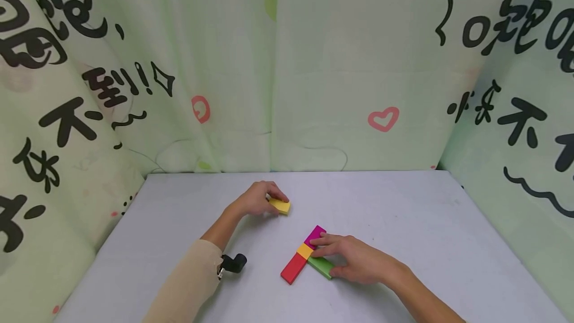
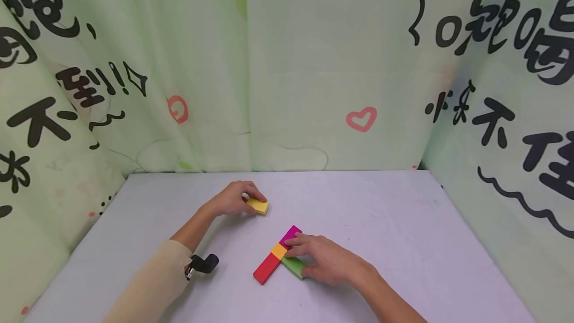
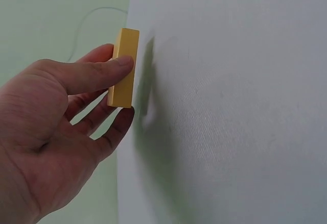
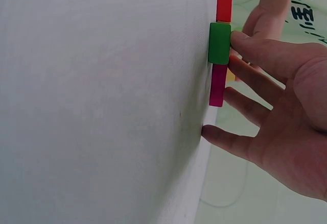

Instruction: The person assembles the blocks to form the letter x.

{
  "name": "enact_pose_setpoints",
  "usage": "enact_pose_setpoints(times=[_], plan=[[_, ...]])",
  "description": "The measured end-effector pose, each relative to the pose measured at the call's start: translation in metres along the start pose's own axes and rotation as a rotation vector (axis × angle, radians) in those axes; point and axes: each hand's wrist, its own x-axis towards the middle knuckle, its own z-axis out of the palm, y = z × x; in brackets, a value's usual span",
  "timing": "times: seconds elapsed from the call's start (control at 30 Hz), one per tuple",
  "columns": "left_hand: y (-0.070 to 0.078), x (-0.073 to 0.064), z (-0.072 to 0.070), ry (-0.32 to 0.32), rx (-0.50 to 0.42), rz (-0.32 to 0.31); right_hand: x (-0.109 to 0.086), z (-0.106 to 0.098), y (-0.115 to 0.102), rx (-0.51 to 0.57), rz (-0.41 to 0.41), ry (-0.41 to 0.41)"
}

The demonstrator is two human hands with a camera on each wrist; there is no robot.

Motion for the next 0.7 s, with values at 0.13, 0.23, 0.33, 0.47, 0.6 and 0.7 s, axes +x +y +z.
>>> enact_pose_setpoints(times=[0.13,0.23,0.33,0.47,0.6,0.7], plan=[[0.002,-0.002,0.000,-0.017,-0.001,0.010,0.000,0.000,0.001,-0.001,0.003,-0.001],[0.004,-0.004,0.000,-0.039,0.006,0.028,0.000,0.000,0.001,0.000,0.007,-0.002],[0.006,-0.004,0.001,-0.064,0.014,0.057,-0.001,-0.001,0.001,-0.003,0.006,0.001],[0.011,-0.006,0.001,-0.089,0.017,0.080,-0.002,-0.002,0.002,-0.004,0.002,0.005],[0.016,-0.011,0.000,-0.110,0.020,0.093,-0.001,-0.001,0.002,0.003,-0.002,0.005],[0.019,-0.014,0.000,-0.126,0.019,0.112,0.000,0.000,0.002,0.007,-0.009,0.008]])
